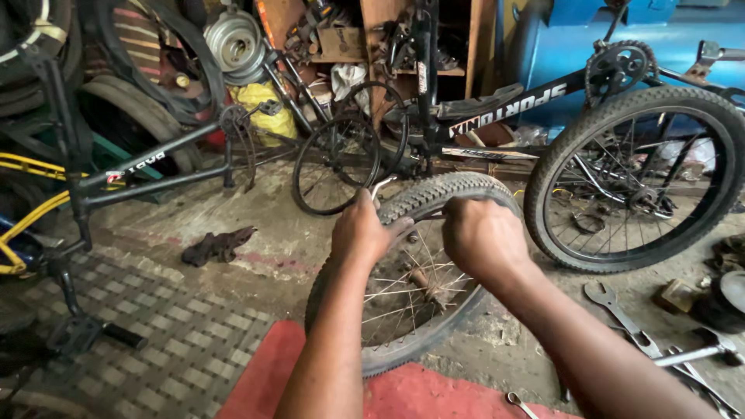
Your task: The person uses a lever to pry a tire off a bicycle rim, removes the inner tube, and then uses a tool to manipulate the valve stem after re-seating the tire on the rim.
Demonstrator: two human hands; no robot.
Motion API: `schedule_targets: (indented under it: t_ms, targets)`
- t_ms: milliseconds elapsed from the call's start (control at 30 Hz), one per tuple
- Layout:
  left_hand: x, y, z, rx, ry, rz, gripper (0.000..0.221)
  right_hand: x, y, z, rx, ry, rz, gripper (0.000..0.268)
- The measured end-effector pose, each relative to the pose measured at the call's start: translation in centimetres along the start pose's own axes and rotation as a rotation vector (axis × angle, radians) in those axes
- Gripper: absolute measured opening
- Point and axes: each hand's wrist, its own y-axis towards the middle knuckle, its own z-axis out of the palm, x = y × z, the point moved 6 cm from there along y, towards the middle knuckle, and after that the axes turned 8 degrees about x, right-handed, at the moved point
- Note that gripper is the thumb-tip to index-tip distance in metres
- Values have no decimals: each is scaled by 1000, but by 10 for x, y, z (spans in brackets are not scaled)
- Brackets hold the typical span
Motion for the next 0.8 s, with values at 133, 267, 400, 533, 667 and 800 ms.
schedule_targets:
  t_ms: [133,267,400,533,667,800]
  targets:
    - [5,0,0,-37,4,48,71,-2,-1,12,-13,30,23,23]
    - [12,3,-11,-23,-33,31,74,-6,-29,58,-42,357,140,29]
    - [20,-6,-17,-86,-47,96,79,-25,-28,110,-84,582,47,23]
    - [20,-13,-18,-93,-69,151,80,-29,-9,129,-166,324,-272,15]
    - [22,-12,-13,-91,-61,178,75,-40,10,145,-113,467,-108,16]
    - [36,-11,-21,-142,-63,160,76,-35,19,148,-77,471,-145,19]
